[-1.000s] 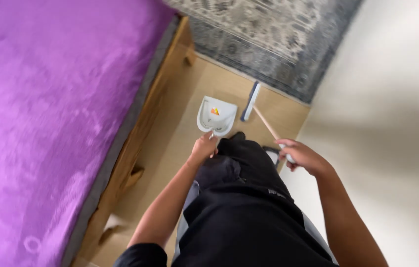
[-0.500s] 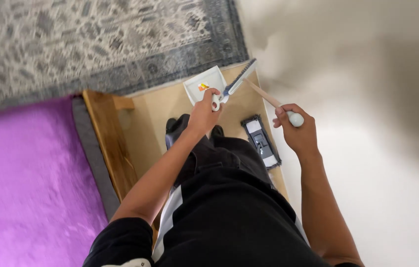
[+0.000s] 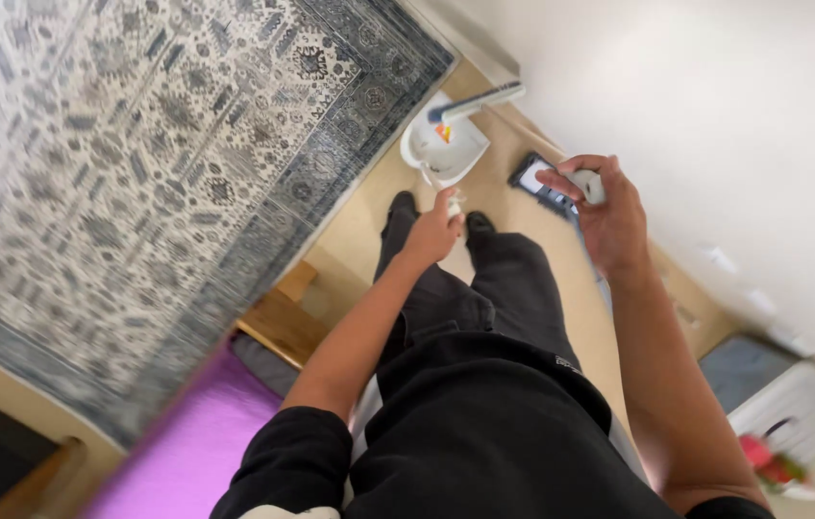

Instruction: Sweep the floor around the bed with a broom and dustpan, then mop the area using a spray bottle and flat mop.

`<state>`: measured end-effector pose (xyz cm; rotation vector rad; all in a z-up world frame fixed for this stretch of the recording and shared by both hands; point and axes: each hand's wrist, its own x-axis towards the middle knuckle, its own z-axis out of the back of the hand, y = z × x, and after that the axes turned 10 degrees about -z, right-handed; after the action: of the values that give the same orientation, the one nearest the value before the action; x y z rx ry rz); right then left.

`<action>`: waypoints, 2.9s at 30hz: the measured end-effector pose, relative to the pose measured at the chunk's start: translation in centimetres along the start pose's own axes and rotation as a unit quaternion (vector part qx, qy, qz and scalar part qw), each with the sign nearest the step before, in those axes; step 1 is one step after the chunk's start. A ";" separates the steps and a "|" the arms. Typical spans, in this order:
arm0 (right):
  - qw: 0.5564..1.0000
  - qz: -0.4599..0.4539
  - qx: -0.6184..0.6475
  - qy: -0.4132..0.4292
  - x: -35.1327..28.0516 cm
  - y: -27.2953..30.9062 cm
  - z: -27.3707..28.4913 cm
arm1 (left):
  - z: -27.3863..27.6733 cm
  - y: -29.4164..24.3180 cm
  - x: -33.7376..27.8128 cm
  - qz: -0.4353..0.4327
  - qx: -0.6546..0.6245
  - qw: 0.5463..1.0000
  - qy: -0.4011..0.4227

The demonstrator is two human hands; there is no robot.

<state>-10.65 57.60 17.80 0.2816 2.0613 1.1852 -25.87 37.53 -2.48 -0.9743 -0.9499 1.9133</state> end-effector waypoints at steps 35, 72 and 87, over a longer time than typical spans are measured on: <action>0.836 -0.499 0.038 -0.226 -3.5 -11.7 -17.4 | 5.2 6.6 -6.4 0.264 -0.297 0.846 0.354; 0.889 -0.310 0.137 -0.307 0.4 -10.0 -15.3 | 6.2 2.6 4.3 0.122 -0.070 0.931 0.336; 0.806 -0.390 0.257 -0.364 -9.1 -31.1 -15.7 | 11.1 -7.5 27.6 -0.115 0.332 0.746 0.566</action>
<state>-9.96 25.49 1.60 0.0830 1.4804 -0.0375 -44.51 61.65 0.75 -1.1969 0.3239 0.9386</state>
